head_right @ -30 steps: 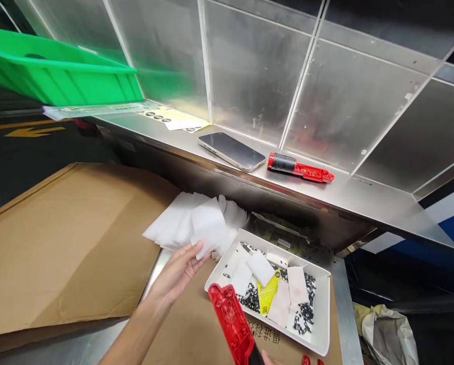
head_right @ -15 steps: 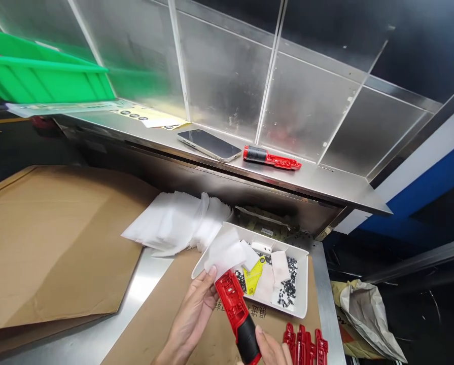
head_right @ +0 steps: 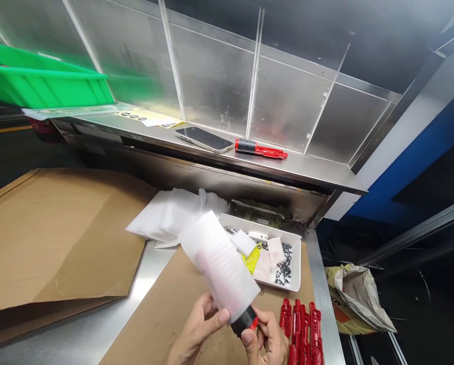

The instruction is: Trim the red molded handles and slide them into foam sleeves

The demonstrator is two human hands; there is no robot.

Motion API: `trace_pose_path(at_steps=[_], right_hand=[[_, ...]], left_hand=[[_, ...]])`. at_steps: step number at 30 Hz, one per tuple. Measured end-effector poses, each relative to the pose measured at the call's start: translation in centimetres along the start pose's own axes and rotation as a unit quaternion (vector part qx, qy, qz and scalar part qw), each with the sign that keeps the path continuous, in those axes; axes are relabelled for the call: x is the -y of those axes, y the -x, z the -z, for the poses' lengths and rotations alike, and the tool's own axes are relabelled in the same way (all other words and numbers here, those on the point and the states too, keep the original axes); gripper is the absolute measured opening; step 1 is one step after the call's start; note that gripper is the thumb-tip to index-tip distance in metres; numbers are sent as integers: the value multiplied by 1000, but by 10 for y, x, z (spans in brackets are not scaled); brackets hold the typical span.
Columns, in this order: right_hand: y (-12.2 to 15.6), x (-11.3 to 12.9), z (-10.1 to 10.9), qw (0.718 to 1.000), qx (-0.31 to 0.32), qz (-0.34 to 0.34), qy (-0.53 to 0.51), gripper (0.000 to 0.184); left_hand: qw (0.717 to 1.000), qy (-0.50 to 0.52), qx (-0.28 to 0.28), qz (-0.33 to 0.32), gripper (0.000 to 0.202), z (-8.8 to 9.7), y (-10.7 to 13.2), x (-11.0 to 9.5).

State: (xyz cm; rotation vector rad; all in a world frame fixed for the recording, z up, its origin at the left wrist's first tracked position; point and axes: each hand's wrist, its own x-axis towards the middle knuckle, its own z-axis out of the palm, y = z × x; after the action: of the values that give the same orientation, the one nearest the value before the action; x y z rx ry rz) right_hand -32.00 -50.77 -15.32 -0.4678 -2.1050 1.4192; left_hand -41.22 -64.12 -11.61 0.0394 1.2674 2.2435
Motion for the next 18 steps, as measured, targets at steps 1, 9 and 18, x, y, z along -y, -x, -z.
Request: trace_pose_path(at_steps=[1, 9, 18], right_hand=[[0, 1, 2, 1000, 6, -6, -8, 50], [1, 28, 16, 961, 11, 155, 227, 52], [-10, 34, 37, 924, 124, 231, 277, 26]], left_hand=[[1000, -14, 5, 14, 60, 6, 4, 2], [975, 197, -60, 85, 47, 5, 17, 14], [906, 340, -143, 209, 19, -8, 39, 45]])
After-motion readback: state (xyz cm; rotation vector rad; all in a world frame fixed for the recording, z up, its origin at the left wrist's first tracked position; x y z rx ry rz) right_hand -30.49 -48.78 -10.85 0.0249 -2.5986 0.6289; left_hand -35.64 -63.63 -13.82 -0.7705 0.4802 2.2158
